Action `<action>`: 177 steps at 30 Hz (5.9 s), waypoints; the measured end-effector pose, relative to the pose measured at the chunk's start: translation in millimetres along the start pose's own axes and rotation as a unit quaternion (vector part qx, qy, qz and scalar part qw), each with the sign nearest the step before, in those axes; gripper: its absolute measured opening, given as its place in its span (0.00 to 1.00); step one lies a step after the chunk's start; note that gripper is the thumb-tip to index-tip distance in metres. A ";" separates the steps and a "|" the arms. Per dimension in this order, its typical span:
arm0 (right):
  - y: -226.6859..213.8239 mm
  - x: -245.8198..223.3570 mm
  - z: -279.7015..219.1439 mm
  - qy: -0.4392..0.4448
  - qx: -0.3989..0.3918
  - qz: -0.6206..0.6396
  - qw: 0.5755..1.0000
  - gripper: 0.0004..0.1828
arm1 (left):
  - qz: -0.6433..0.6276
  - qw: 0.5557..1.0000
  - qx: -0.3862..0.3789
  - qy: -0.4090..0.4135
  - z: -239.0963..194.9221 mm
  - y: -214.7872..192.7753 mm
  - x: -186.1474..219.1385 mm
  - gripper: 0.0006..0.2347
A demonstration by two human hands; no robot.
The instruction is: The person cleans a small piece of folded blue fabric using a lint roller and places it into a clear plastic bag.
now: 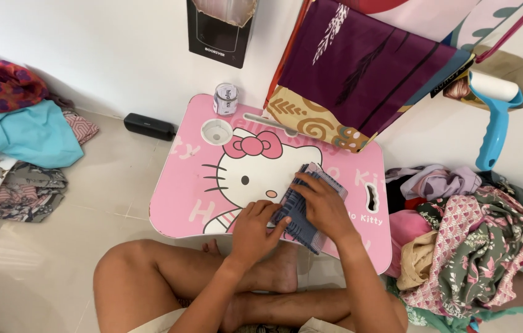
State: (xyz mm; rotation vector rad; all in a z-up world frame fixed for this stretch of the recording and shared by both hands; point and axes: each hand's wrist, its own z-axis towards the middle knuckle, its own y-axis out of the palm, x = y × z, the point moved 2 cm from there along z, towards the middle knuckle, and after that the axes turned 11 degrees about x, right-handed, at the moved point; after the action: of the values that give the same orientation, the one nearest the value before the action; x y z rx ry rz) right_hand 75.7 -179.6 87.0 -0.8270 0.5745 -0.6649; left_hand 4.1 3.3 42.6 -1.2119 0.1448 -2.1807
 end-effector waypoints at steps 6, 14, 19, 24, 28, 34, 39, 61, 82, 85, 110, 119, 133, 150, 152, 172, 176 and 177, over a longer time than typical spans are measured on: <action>6.4 11.8 11.4 -0.011 -0.095 -0.019 0.995 0.09 | 0.006 1.000 -0.002 0.017 -2.5 -0.4 -1.1 0.18; 6.2 12.5 12.8 -0.026 -0.096 -0.025 0.995 0.06 | 0.007 0.999 -0.032 0.002 -1.4 -3.2 0.3 0.19; 15.1 15.3 1.9 -0.011 -0.062 0.012 0.998 0.09 | 0.008 1.000 -0.021 0.001 -3.1 -3.2 1.7 0.21; -13.8 3.3 -10.3 0.023 0.020 0.012 0.999 0.13 | 0.030 0.999 -0.026 0.003 -0.9 -2.4 0.4 0.17; -36.9 7.5 -38.9 0.130 0.112 0.014 0.985 0.21 | 0.042 0.999 -0.004 0.003 -7.3 4.1 -0.3 0.15; -23.1 -38.9 -105.7 0.305 0.069 0.105 0.944 0.39 | -0.006 0.999 0.052 0.013 -18.3 8.7 -2.4 0.08; -26.6 -43.7 -86.1 0.298 -0.064 0.101 0.947 0.52 | 0.016 0.999 0.029 -0.028 -35.2 6.3 10.5 0.07; 10.9 -152.7 -93.8 0.010 0.174 0.121 0.977 0.18 | 0.086 0.929 -0.247 -0.262 68.9 54.2 -16.7 0.10; 11.2 -4.0 -55.1 0.421 0.078 0.109 0.897 0.28 | -0.164 0.914 -0.152 -0.337 56.0 27.1 -22.5 0.19; 13.6 -2.1 -51.4 0.478 0.114 0.144 0.859 0.26 | -0.176 0.915 -0.145 -0.334 54.8 20.6 -21.4 0.20; 24.7 43.0 -60.9 0.593 0.194 0.494 0.606 0.23 | -0.155 0.944 -0.095 -0.277 43.9 24.5 -16.8 0.23; 21.7 33.6 -55.8 0.501 0.230 0.380 0.742 0.28 | 0.213 0.931 -0.286 0.073 37.2 25.7 -9.8 0.21; 16.8 12.7 -65.9 0.251 -0.095 -0.008 0.963 0.37 | 0.240 0.895 -0.367 0.086 41.5 17.0 -11.0 0.31; -203.0 86.4 -36.4 0.451 0.487 0.037 0.747 0.17 | 0.326 0.890 0.067 0.313 -5.8 121.9 -125.9 0.38; -225.7 86.3 -4.8 0.447 0.441 0.056 0.776 0.25 | 0.341 0.885 0.098 0.301 -12.4 138.9 -133.7 0.37; -169.3 -22.9 -67.0 0.325 0.285 -0.092 0.897 0.31 | 0.099 0.946 -0.025 0.308 -68.5 13.8 31.1 0.18; -68.2 -55.7 -97.8 0.249 0.189 0.039 0.949 0.23 | 0.109 0.948 -0.033 0.296 -78.5 16.8 20.9 0.19; -53.0 -65.9 -99.5 0.272 0.120 0.020 0.955 0.24 | 0.107 0.946 -0.028 0.304 -79.5 15.4 19.2 0.18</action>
State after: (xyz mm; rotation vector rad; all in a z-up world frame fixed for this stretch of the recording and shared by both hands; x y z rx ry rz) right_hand -52.3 -205.3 88.2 -0.3963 0.9822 -0.9129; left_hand -59.2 -35.8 5.4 -0.4814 0.5704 -2.2914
